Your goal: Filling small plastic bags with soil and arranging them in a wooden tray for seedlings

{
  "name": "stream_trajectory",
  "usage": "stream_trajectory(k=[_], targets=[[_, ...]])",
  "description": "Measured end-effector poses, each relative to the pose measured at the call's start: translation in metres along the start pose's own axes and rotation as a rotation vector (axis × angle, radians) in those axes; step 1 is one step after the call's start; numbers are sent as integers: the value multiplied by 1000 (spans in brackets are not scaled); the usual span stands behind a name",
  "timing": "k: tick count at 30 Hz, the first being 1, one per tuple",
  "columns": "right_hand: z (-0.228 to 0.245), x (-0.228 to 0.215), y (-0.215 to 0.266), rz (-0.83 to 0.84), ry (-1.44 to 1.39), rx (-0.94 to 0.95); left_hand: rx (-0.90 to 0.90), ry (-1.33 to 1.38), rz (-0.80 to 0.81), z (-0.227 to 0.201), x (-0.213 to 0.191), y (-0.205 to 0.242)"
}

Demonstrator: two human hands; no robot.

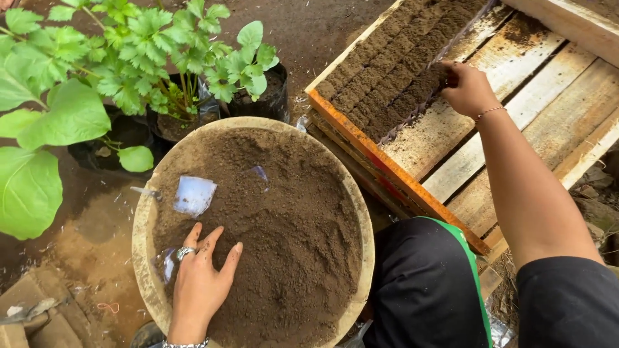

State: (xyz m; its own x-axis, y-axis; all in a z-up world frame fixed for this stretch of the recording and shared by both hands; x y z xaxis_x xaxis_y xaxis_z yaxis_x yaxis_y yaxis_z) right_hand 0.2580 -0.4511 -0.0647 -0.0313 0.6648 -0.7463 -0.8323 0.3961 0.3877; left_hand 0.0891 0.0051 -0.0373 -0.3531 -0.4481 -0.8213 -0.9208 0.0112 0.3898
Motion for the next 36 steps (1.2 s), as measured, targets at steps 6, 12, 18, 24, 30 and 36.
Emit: stream_trajectory(k=[6,12,18,24,30,36], targets=[[-9,-18,15,-238,-145,-13,27,18,-8,-5,-12,12],[1,-19,35,-630,-91,-448,264,-99,76,5,2,20],[126,98,166,-89,138,-878,428,-183,8,2,8,32],[179,184,189,-29,447,-1083,482,-236,-33,2,15,34],[168,231,160,-199,470,-879,486,-137,-91,-4,-1,45],[181,168,235,93,-53,-840,449,232,-463,-3,-41,47]])
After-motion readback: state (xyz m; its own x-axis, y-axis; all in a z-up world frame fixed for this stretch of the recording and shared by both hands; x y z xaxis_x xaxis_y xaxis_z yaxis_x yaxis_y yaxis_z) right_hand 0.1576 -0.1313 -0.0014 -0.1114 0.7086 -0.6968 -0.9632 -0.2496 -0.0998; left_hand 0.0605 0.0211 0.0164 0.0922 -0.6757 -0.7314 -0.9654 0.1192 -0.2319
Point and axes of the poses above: each hand's wrist, its own y-axis away from the middle knuckle, its own x-axis out of the palm, z = x × y, the point moved 6 cm from there along -y, towards the middle knuckle, and after that the axes turned 13 degrees about x, right-handed, at the moved point
